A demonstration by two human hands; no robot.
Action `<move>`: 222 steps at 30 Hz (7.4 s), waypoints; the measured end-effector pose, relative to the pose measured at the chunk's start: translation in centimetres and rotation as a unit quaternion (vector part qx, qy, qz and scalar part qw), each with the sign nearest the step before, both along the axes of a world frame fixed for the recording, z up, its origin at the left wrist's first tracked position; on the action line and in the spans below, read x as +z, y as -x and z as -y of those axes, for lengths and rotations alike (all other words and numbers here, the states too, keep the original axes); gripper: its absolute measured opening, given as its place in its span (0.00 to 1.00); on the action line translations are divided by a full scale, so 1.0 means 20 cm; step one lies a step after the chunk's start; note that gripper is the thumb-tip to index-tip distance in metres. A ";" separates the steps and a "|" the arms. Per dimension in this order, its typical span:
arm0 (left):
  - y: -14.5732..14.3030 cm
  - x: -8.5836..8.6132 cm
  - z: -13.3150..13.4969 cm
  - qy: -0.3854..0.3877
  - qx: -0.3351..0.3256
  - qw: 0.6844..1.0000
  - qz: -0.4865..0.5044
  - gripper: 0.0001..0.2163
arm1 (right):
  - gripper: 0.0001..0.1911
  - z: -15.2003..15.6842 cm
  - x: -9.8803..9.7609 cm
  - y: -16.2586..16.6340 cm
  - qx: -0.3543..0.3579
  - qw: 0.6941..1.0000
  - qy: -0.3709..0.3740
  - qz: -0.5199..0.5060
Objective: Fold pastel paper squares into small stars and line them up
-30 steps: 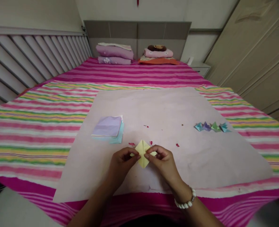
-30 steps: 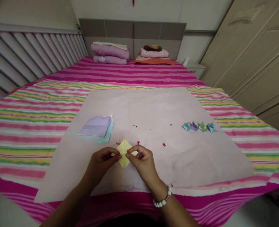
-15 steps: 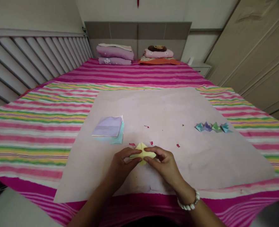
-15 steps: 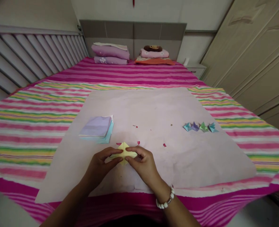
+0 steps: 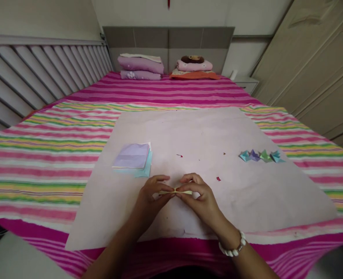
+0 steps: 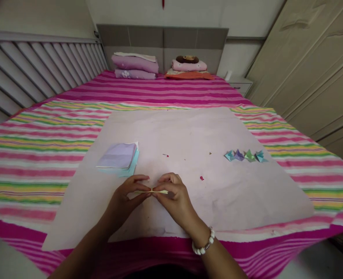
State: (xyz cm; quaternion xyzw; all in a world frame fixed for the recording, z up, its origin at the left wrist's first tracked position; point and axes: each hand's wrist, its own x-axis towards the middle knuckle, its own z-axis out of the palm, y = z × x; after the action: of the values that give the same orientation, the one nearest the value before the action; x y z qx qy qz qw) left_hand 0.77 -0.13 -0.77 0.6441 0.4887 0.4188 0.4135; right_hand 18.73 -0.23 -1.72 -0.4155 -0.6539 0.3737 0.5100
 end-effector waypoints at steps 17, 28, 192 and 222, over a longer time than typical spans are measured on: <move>-0.01 -0.03 0.00 0.142 0.068 0.958 0.240 0.10 | 0.08 0.01 0.02 -0.01 -0.020 0.978 0.175 -0.111; -0.03 -0.07 0.00 0.210 0.047 0.931 0.294 0.11 | 0.07 0.03 0.05 0.01 0.001 0.985 0.151 -0.089; -0.07 -0.02 -0.11 0.155 0.017 0.972 0.176 0.18 | 0.16 -0.02 -0.09 0.08 0.007 0.927 0.322 -0.191; -0.02 0.01 -0.09 0.167 -0.043 0.974 0.144 0.08 | 0.08 -0.05 -0.08 0.00 0.006 0.955 0.225 -0.192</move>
State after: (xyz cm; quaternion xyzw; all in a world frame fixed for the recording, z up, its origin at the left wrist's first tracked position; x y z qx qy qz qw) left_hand 1.23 1.76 -0.60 0.5194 0.4584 0.4018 0.5989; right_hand 18.73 0.80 -3.27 -0.4355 -0.4451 0.5871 0.5173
